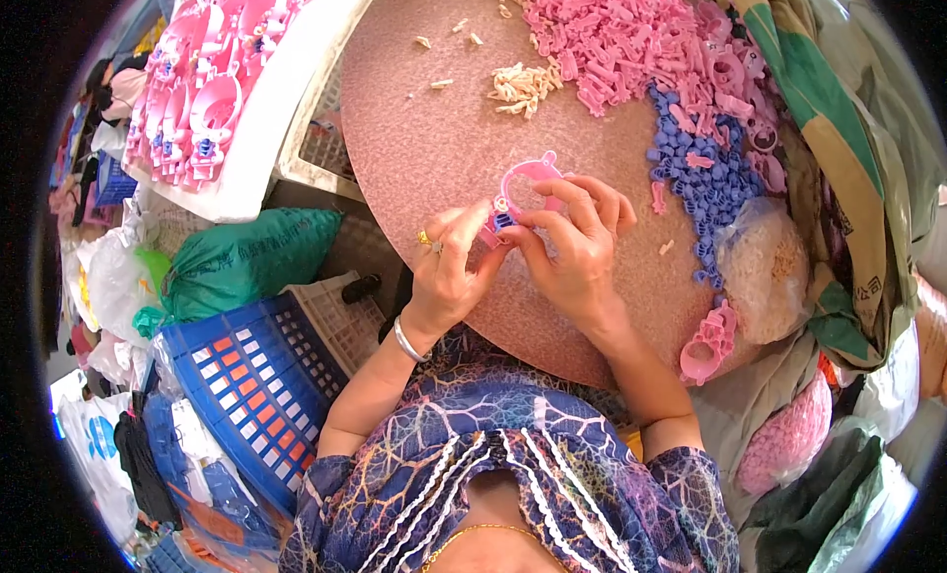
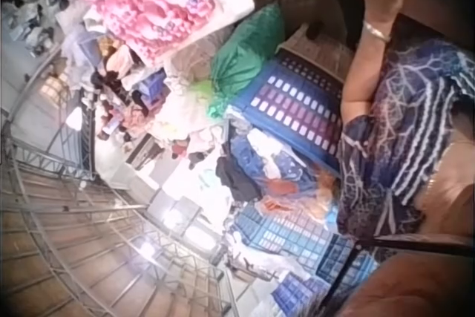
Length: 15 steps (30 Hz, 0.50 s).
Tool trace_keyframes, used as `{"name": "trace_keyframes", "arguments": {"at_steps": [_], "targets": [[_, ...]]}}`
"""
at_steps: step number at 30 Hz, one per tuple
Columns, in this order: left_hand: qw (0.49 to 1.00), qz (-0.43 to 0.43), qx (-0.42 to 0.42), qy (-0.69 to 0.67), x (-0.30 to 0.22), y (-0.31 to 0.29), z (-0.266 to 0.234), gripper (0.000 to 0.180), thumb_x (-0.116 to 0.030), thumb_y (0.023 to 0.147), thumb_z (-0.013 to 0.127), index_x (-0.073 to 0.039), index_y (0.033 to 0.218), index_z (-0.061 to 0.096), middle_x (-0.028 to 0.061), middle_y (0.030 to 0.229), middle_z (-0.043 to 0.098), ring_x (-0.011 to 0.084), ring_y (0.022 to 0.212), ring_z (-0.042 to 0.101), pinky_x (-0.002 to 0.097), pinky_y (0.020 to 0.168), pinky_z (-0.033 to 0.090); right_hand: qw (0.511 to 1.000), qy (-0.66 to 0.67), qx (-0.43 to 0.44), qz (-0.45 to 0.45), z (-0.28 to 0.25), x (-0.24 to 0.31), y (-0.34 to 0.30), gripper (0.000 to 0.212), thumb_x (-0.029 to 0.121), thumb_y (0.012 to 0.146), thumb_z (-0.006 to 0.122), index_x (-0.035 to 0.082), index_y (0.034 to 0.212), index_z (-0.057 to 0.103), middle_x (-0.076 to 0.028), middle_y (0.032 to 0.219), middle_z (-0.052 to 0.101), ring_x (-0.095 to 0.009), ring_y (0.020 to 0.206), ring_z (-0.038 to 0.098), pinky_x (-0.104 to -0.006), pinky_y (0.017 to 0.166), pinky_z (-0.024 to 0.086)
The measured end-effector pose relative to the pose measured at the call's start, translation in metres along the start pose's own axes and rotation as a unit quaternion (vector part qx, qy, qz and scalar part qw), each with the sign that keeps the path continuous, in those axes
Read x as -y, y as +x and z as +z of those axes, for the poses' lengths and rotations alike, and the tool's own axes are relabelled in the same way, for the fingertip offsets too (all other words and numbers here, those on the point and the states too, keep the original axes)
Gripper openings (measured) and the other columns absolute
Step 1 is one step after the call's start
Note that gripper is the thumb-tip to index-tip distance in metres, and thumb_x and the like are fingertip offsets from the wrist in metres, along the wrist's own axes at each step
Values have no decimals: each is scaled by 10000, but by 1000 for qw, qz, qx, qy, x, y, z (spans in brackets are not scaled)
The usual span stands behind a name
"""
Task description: The recorder is manually assembling small plastic toy components by inserting blue pieces into pink frames at a workshop table.
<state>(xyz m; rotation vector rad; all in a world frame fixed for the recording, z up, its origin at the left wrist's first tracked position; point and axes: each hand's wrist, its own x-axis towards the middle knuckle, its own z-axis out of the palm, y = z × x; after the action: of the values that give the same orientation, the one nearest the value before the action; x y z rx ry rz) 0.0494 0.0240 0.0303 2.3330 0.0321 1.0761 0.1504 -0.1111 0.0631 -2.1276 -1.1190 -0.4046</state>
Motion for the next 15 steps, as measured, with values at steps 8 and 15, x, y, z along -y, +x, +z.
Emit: {"name": "trace_keyframes", "arguments": {"at_steps": [8, 15], "targets": [[999, -47, 17, 8, -1, -1, -2, 597, -71, 737, 858, 8, 1242, 549, 139, 1089, 670, 314, 974, 666, 386, 815, 549, 999, 35, 38, -1, -17, -4, 10, 198, 214, 699, 850, 146, 795, 690, -8, 1090, 683, -255, 1110, 568, -419, 962, 318], [994, -93, 53, 15, -1, -2, -1, 606, -101, 741, 861, 2, 1251, 549, 151, 1105, 673, 314, 984, 667, 402, 852, 536, 993, -85, 62, 52, -22, -11, 13, 232, 243, 701, 850, 150, 855, 703, 2, 1080, 696, -219, 1075, 582, -411, 937, 332]]}}
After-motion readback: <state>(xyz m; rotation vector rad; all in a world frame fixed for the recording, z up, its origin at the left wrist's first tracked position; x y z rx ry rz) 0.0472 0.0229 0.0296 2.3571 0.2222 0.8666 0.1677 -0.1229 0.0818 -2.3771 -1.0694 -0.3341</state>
